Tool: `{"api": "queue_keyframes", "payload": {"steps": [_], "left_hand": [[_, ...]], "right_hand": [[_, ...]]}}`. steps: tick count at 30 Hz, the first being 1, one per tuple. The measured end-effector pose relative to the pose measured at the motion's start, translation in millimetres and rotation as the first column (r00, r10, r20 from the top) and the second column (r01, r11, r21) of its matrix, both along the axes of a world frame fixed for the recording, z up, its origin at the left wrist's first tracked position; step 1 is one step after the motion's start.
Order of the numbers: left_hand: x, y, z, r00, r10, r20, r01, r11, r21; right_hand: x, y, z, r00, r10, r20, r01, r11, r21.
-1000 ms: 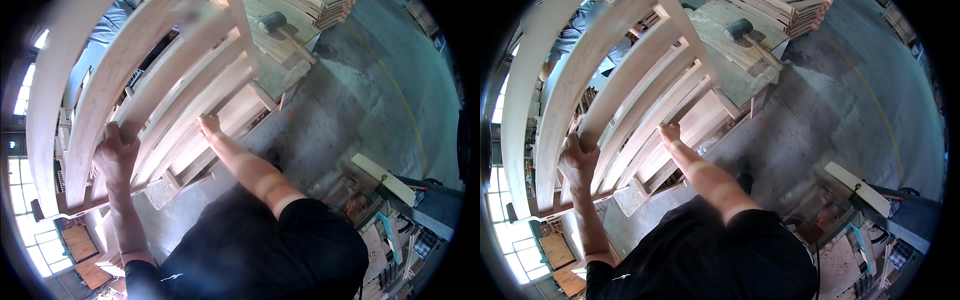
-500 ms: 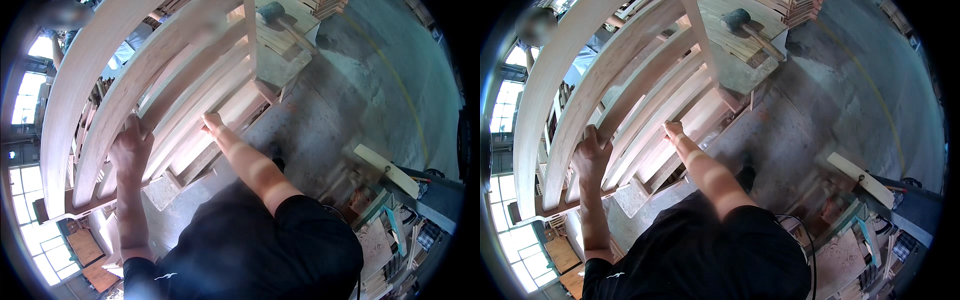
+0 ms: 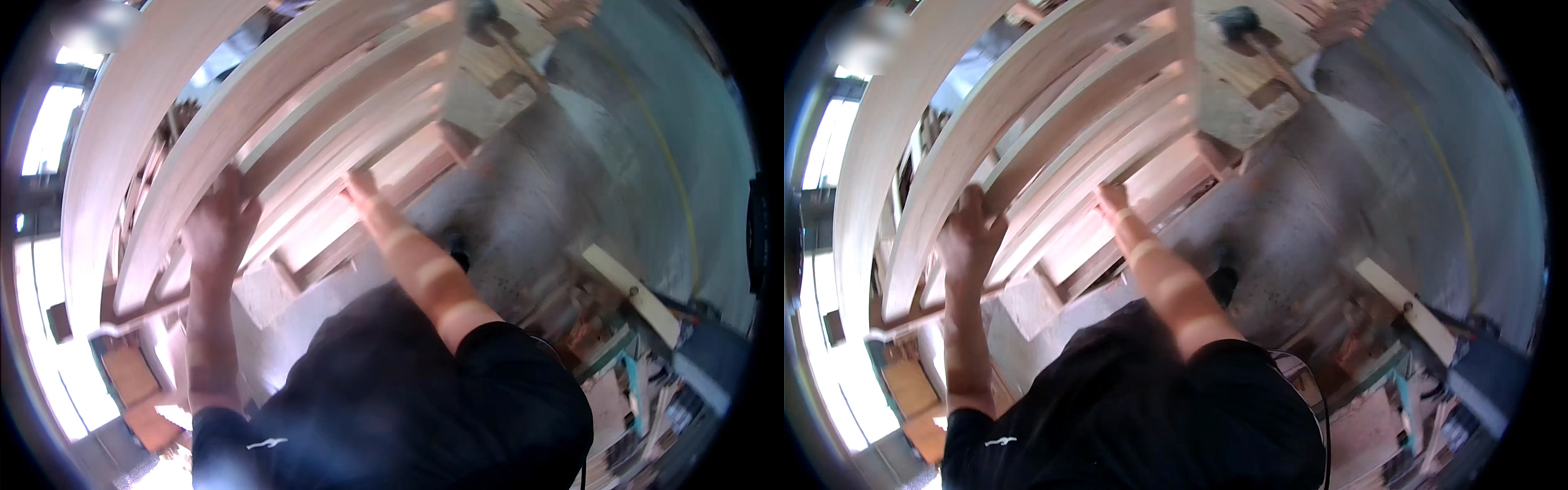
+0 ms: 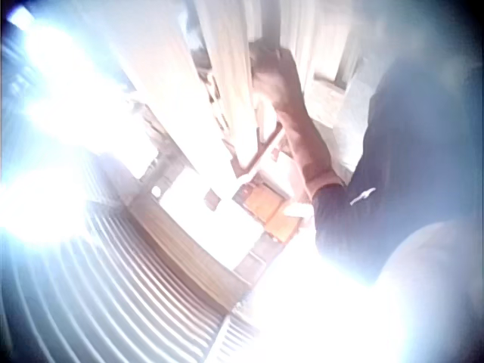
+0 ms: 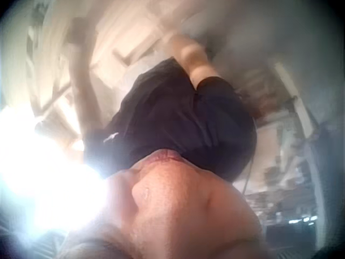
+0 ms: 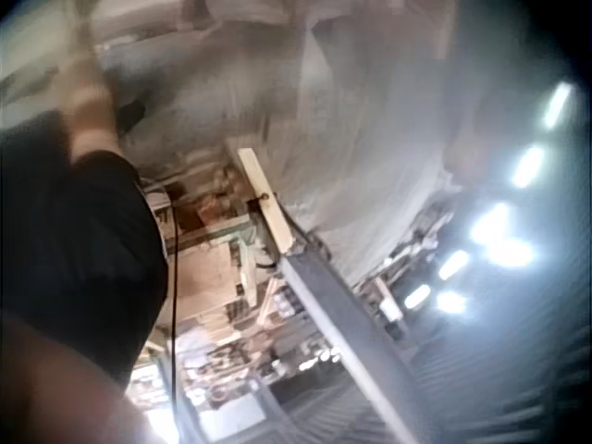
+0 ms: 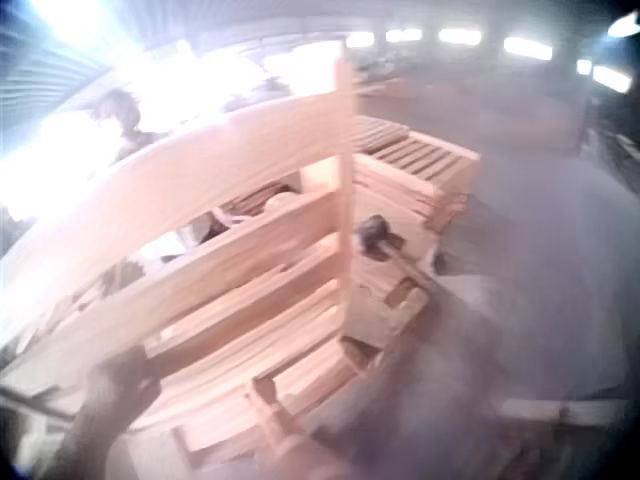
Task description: The person assembles a wooden chair by inserting slats into the frame and tapping them into place with a mallet. The person also uses a brush to apply a substance to the joints and flips the chair to work on different sides.
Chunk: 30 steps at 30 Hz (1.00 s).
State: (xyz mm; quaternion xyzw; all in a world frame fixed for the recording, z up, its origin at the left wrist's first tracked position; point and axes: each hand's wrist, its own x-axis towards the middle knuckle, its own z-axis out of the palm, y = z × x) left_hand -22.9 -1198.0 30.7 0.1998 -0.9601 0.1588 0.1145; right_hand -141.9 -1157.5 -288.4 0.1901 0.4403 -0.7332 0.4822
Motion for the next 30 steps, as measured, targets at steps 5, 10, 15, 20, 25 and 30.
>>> {"api": "queue_keyframes", "payload": {"steps": [5, 10, 15, 20, 25, 30], "left_hand": [[-18, 3, 10, 0.997, -0.072, -0.033, 0.071, 0.997, -0.024], [-4, -10, -2, 0.998, -0.044, -0.051, 0.042, 0.998, -0.047], [-1, -12, -2, 0.999, -0.010, -0.039, 0.011, 1.000, 0.010], [1, -21, -11, 0.999, -0.007, -0.039, 0.009, 0.999, 0.051], [-2, -14, -7, 1.000, 0.020, 0.012, -0.021, 0.998, 0.056], [-2, -14, -6, 0.994, -0.081, -0.073, 0.083, 0.996, 0.033]], "right_hand": [[-28, 12, -22, 0.987, 0.135, -0.082, -0.137, 0.990, -0.030], [-20, 12, -20, 0.997, 0.073, 0.028, -0.070, 0.994, -0.087], [-17, 8, -13, 1.000, 0.025, -0.018, -0.026, 0.999, -0.030], [-17, 5, -13, 1.000, -0.012, 0.011, 0.012, 0.999, -0.049], [-15, 13, -11, 0.996, 0.065, -0.054, -0.063, 0.997, 0.033], [-8, -1, -22, 0.998, -0.023, -0.053, 0.025, 0.999, 0.039]]}}
